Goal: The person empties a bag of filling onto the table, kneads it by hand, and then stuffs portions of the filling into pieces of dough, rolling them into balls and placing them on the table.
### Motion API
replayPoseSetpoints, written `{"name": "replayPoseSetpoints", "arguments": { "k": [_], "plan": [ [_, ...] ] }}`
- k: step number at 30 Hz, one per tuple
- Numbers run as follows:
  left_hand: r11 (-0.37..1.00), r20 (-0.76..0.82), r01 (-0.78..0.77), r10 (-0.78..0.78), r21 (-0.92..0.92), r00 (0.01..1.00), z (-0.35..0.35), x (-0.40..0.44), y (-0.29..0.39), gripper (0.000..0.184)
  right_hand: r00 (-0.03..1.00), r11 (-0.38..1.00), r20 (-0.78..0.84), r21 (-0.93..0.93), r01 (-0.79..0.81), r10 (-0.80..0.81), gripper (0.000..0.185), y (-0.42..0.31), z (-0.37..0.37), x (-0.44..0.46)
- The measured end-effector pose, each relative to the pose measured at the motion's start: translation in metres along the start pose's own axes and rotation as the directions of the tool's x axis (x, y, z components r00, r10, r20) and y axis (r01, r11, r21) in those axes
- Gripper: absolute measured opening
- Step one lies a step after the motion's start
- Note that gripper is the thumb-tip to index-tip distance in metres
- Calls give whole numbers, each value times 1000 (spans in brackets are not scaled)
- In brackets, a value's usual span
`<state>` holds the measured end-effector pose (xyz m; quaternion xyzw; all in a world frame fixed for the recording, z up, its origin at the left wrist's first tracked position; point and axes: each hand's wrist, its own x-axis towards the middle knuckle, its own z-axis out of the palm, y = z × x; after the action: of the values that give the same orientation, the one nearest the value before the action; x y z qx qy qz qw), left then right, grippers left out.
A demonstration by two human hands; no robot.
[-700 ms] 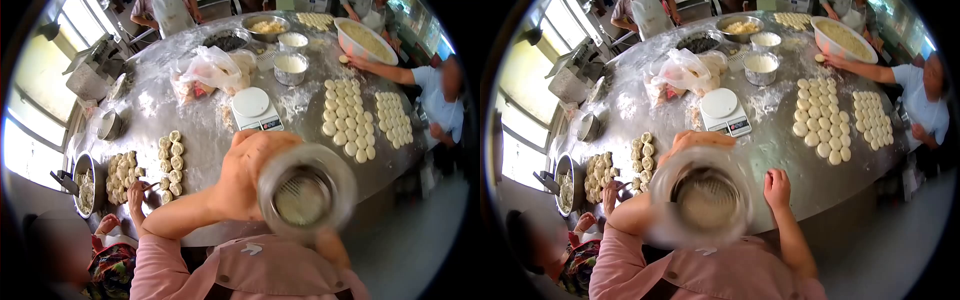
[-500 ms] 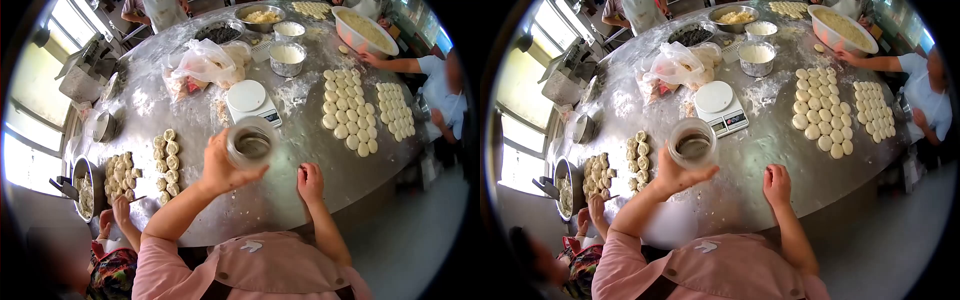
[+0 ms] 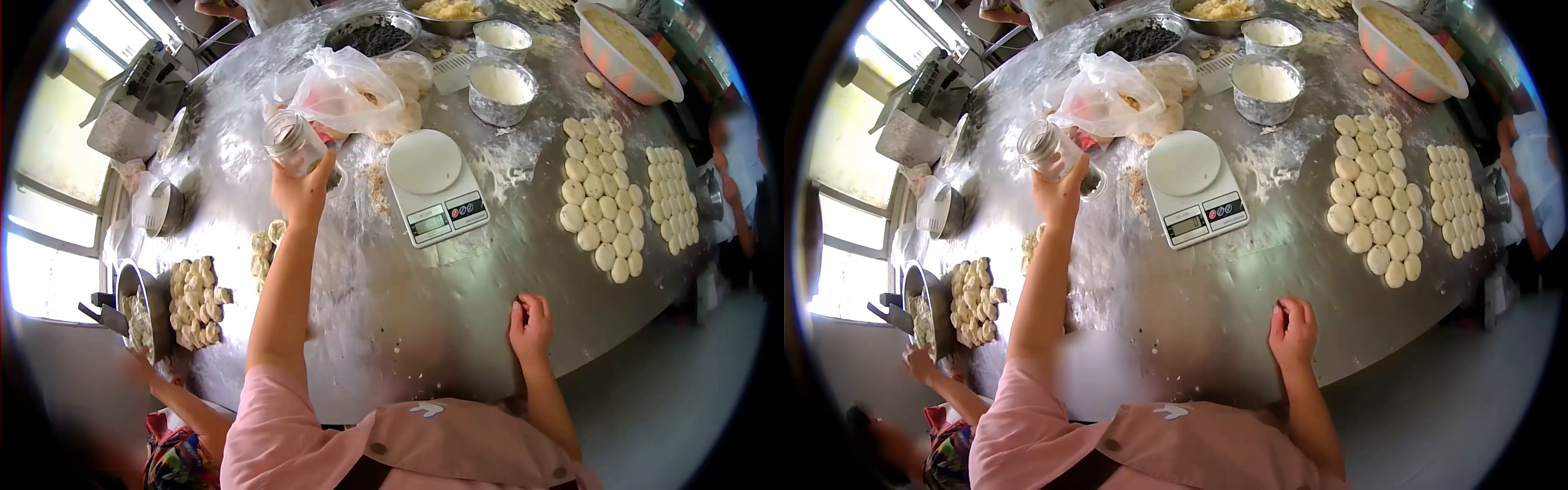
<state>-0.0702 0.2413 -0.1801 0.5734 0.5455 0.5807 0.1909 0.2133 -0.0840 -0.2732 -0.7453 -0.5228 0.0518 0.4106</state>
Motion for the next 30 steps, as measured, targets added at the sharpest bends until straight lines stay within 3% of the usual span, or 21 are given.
{"name": "replayPoseSetpoints", "arguments": {
  "k": [7, 10, 13, 16, 18, 19, 20, 21, 24, 26, 28, 30],
  "plan": [
    [989, -31, 61, -57, 135, 998, 42, 24, -46, 67, 1000, 998, 4, -54, -27, 27, 13, -5, 1, 2],
    [997, -52, 55, -52, 60, 997, 47, 30, -49, 75, 999, 997, 4, -65, -40, 41, 13, -7, 2, 2],
    [984, -5, 137, -138, 110, 990, 45, 26, -49, 92, 1000, 997, 3, -65, -31, 31, 13, -8, 1, 4],
    [876, -215, 75, 34, 477, 976, 49, 2, -63, 102, 1000, 999, 5, -45, -30, 30, 12, -8, 0, 4],
    [977, -133, 153, -134, 145, 982, 52, -35, -27, 92, 1000, 999, 3, -41, -21, 22, 12, -8, 0, 5],
    [991, -25, 79, -77, 107, 997, 56, -50, -33, 86, 1000, 999, 0, -46, -13, 13, 12, -8, 0, 6],
    [982, 163, 186, -178, -31, 970, 62, -59, -15, 81, 1000, 999, -1, -51, -5, 5, 12, -8, 0, 5],
    [974, 196, 206, -185, -93, 963, 77, -63, -8, 82, 1000, 999, 6, -50, -18, 19, 12, -8, 0, 5],
    [895, 200, 434, -445, 101, 873, 120, -27, 3, 117, 999, 999, 30, -39, -38, 39, 12, -9, -3, 6],
    [922, 144, 386, -378, -31, 915, 164, 8, -39, 128, 998, 999, 41, -16, -40, 41, 11, -6, -3, 4],
    [896, 60, 443, -444, 32, 894, 185, 37, -24, 134, 1000, 999, 29, -48, 3, -2, 10, -6, -3, 5],
    [745, -94, 613, -613, 265, 785, 200, 57, 2, 137, 999, 995, 26, -94, 42, -40, 10, -5, -5, 5]
  ]
}}
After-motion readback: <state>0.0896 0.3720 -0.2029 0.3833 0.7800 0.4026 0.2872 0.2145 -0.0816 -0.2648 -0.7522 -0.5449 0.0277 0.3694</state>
